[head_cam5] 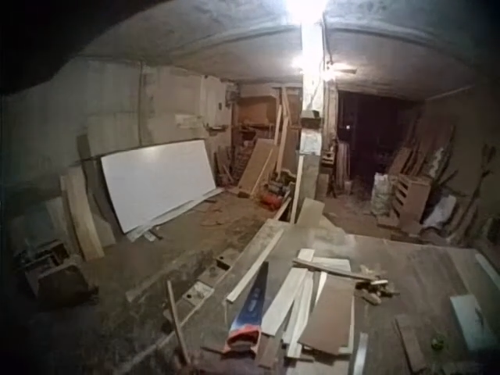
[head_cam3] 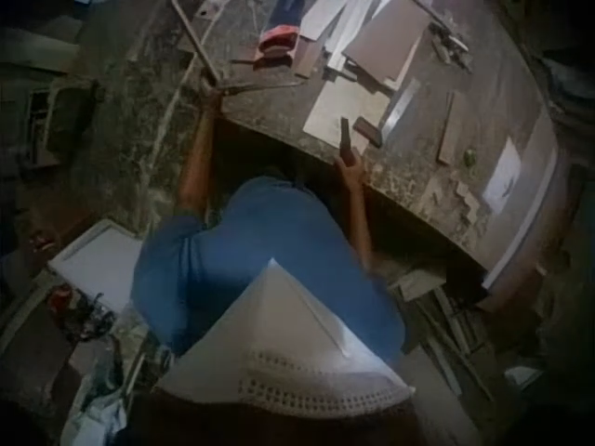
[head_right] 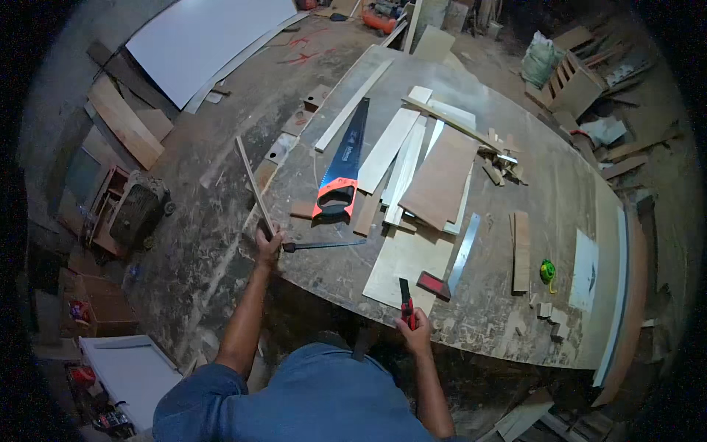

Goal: Cutting or scoring a piece of wood using a utility knife and a square ruler.

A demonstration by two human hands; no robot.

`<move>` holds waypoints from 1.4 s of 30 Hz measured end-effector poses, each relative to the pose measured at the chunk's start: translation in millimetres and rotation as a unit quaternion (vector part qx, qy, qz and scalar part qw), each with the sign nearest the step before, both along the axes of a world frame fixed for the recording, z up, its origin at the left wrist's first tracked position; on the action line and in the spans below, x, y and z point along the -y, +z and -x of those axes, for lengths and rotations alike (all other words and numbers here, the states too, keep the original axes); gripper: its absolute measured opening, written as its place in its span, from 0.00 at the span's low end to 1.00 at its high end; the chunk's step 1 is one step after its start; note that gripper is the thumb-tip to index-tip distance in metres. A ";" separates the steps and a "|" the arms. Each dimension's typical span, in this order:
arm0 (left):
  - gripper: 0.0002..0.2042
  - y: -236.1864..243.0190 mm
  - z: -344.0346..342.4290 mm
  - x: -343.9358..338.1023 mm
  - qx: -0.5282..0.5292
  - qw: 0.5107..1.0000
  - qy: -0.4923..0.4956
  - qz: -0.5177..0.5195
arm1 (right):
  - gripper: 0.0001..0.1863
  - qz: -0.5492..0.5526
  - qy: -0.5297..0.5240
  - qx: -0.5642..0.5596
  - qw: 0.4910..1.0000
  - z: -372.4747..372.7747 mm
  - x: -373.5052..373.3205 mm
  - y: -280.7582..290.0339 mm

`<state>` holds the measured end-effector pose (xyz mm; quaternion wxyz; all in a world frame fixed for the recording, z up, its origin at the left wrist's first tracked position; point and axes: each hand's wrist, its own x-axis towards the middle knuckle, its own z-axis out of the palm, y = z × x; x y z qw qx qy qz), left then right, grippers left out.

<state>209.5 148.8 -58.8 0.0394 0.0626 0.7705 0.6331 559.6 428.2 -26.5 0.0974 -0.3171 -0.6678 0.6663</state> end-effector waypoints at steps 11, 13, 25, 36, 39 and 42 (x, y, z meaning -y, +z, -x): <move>0.33 83.9 -135.2 -111.7 0.120 0.911 -0.317 -0.235 | 0.14 0.041 0.005 -0.116 0.992 31.9 -0.7 52.7; 0.33 101.7 -164.5 -138.8 0.195 0.879 -0.323 -0.292 | 0.17 0.075 -0.001 -0.143 0.987 17.4 -16.3 55.1; 0.18 52.4 -300.1 -222.1 0.330 0.850 -0.321 -0.255 | 0.16 0.141 -0.071 -0.168 0.973 -90.8 -68.7 55.9; 0.20 64.2 -373.2 -278.0 0.071 0.980 -0.155 -0.098 | 0.16 0.089 -0.106 -0.146 0.980 -150.7 -105.2 36.8; 0.20 82.4 -371.9 -287.9 0.063 0.978 -0.178 -0.083 | 0.13 0.048 -0.089 -0.174 0.980 -168.0 -130.5 32.1; 0.18 87.9 -358.5 -290.9 0.031 0.978 -0.193 -0.070 | 0.14 -0.203 -0.025 -0.100 0.974 -186.4 -143.8 61.7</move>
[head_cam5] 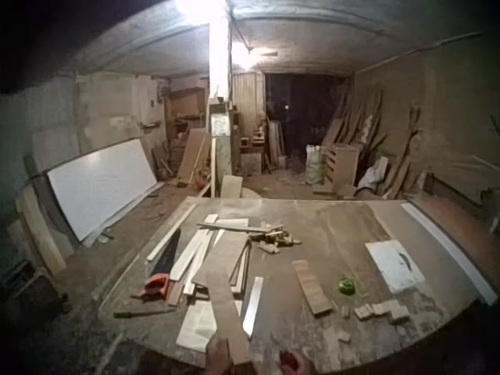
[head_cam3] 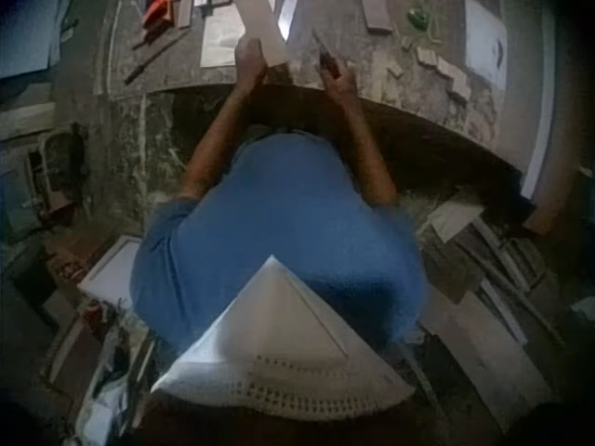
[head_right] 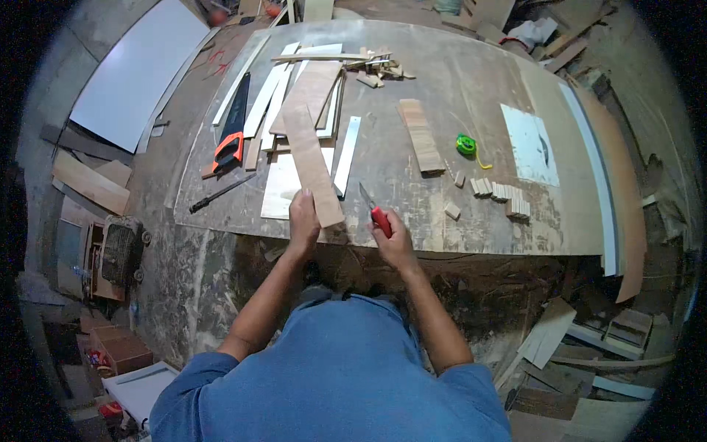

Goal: Cutting or scoring a piece of wood using a utility knife and a square ruler.

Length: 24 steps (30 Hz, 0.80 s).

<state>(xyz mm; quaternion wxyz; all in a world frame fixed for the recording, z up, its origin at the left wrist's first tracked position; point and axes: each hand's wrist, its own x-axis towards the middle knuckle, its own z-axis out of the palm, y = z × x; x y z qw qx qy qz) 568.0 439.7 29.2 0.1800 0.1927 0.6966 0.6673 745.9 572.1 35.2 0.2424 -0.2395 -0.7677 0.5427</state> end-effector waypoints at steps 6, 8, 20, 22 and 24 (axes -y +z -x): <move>0.18 34.8 0.6 -12.2 0.024 0.999 0.004 -0.032 | 0.27 -0.267 0.036 0.178 0.946 -2.7 -9.1 39.2; 0.18 30.7 8.9 -12.3 -0.014 1.000 0.000 -0.020 | 0.29 -0.375 0.057 0.165 0.910 4.7 -5.9 47.6; 0.16 72.2 18.6 -10.2 0.133 0.977 -0.070 -0.150 | 0.32 -0.474 -0.032 0.114 0.873 24.6 -11.3 71.4; 0.16 67.6 19.9 -8.7 0.140 0.975 -0.069 -0.158 | 0.32 -0.479 -0.033 0.114 0.869 24.3 -11.8 77.4; 0.15 65.7 21.0 -7.6 0.133 0.976 -0.058 -0.160 | 0.31 -0.484 -0.008 0.110 0.868 22.5 -18.0 80.8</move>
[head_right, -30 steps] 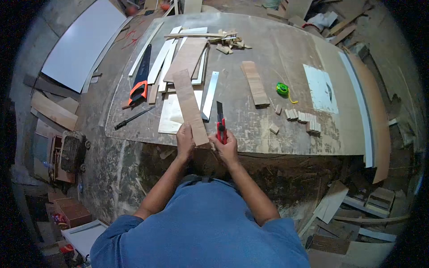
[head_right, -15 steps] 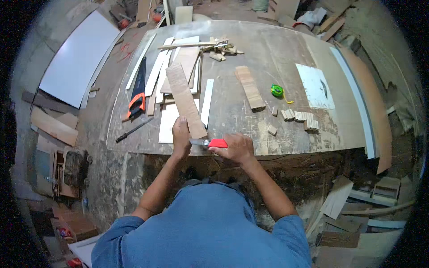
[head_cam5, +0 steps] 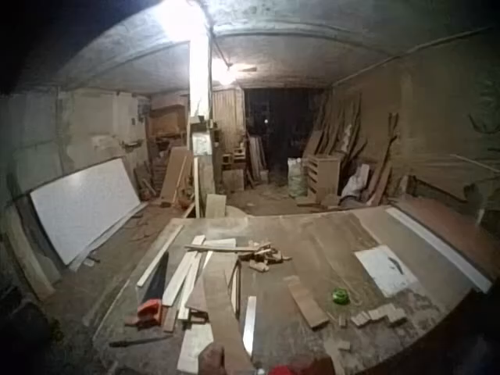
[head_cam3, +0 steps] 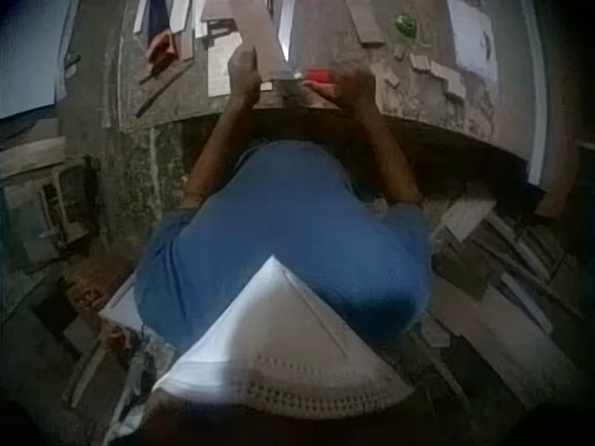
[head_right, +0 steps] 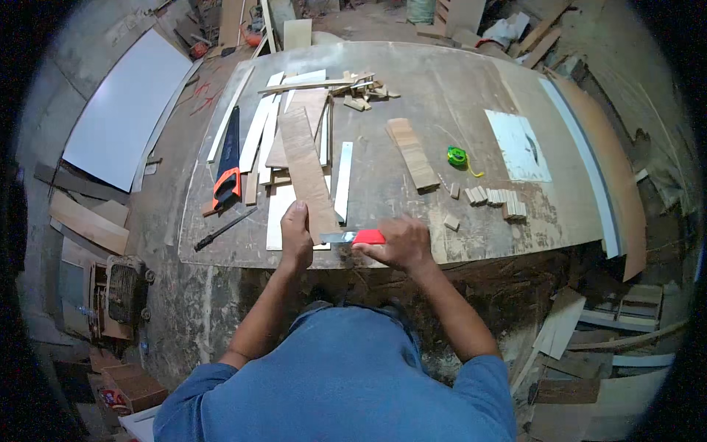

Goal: Cutting or scoring a piece of wood using a utility knife and a square ruler.

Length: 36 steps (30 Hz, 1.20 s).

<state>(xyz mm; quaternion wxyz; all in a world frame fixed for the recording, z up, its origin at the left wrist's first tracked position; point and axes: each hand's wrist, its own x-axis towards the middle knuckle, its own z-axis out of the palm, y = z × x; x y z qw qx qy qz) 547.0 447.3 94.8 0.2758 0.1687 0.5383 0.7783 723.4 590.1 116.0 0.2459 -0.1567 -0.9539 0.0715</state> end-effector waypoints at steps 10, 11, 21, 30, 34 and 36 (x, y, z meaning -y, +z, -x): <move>0.19 -6.2 -1.2 1.9 -0.133 0.985 0.022 0.106 | 0.29 0.046 -0.095 0.030 0.994 -16.7 -24.3 4.9; 0.19 0.3 -6.5 -0.9 -0.096 0.989 0.030 0.104 | 0.30 0.044 -0.052 0.025 0.997 -14.7 -16.6 11.7; 0.19 -12.7 -20.8 -5.7 -0.127 0.985 -0.016 0.118 | 0.30 0.074 -0.044 0.056 0.995 -20.3 -23.8 -8.4; 0.19 -1.1 -30.0 8.0 -0.046 0.993 -0.021 0.104 | 0.31 -0.012 -0.008 -0.020 1.000 -18.5 -9.4 -3.1; 0.18 -9.5 -26.5 11.5 -0.087 0.987 -0.025 0.132 | 0.31 0.056 -0.081 0.016 0.995 -19.8 -14.8 -12.5; 0.19 -12.1 -26.0 14.4 -0.085 0.990 -0.027 0.106 | 0.31 0.069 -0.086 0.019 0.994 -21.5 -17.9 -13.7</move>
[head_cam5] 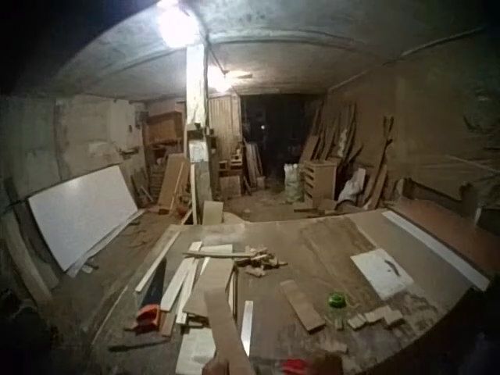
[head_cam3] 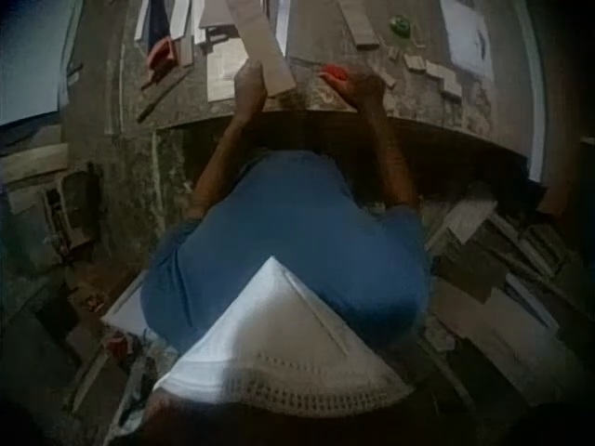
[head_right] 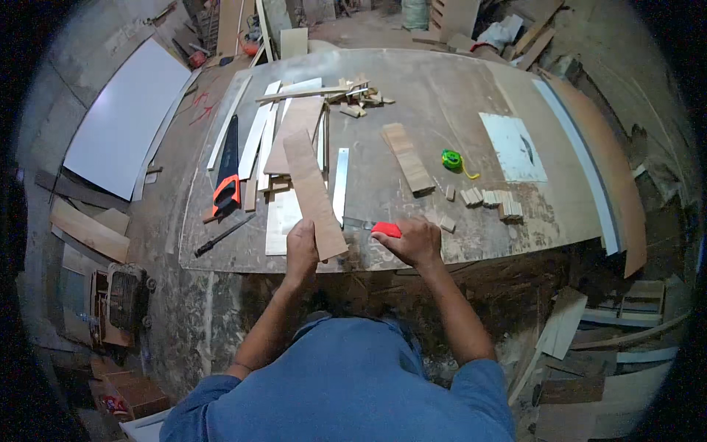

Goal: Cutting or scoring a piece of wood using a utility knife and a square ruler.

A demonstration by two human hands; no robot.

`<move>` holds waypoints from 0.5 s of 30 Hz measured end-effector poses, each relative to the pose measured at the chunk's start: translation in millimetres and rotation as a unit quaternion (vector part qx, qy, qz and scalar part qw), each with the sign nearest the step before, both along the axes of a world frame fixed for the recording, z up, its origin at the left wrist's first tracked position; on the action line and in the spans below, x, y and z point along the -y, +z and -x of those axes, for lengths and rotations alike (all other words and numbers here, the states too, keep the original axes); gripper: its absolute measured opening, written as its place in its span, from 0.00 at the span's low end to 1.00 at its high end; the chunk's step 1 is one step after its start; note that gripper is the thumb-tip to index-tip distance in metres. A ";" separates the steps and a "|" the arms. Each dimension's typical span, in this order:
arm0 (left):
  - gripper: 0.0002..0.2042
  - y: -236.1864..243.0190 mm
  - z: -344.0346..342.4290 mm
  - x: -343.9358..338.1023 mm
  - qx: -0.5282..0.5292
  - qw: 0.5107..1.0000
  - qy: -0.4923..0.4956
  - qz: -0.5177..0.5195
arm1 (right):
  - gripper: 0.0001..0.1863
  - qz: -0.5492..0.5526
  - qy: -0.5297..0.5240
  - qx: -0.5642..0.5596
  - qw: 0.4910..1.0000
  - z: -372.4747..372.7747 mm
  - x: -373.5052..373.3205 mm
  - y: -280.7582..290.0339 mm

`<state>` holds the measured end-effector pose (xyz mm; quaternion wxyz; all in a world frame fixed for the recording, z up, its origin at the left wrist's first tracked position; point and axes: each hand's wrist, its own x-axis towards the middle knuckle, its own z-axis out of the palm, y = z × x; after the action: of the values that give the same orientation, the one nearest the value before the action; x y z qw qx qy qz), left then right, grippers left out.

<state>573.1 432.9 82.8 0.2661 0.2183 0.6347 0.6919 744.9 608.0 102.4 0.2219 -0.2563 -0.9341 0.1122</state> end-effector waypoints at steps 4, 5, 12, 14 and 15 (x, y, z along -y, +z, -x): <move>0.20 10.3 -5.9 5.0 0.081 0.996 -0.020 0.001 | 0.31 -0.005 0.011 -0.017 1.000 -1.6 9.3 3.2; 0.20 8.4 -6.1 6.1 0.058 0.998 -0.027 0.004 | 0.31 -0.037 0.056 -0.035 0.997 1.9 14.3 3.8; 0.20 12.8 -20.6 16.5 0.103 0.993 -0.049 -0.020 | 0.30 0.013 -0.074 0.080 0.994 1.1 -21.1 4.5; 0.20 8.5 -19.5 19.6 0.048 0.998 -0.034 0.012 | 0.29 -0.008 -0.075 0.055 0.996 -1.6 -25.8 14.2; 0.19 -7.6 -15.6 24.7 0.027 0.999 -0.033 0.030 | 0.29 -0.009 -0.073 0.055 0.996 -2.5 -17.9 15.7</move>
<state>588.7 408.2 75.1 0.3122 0.2123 0.6405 0.6688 747.4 625.8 118.0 0.1802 -0.3279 -0.9245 0.0733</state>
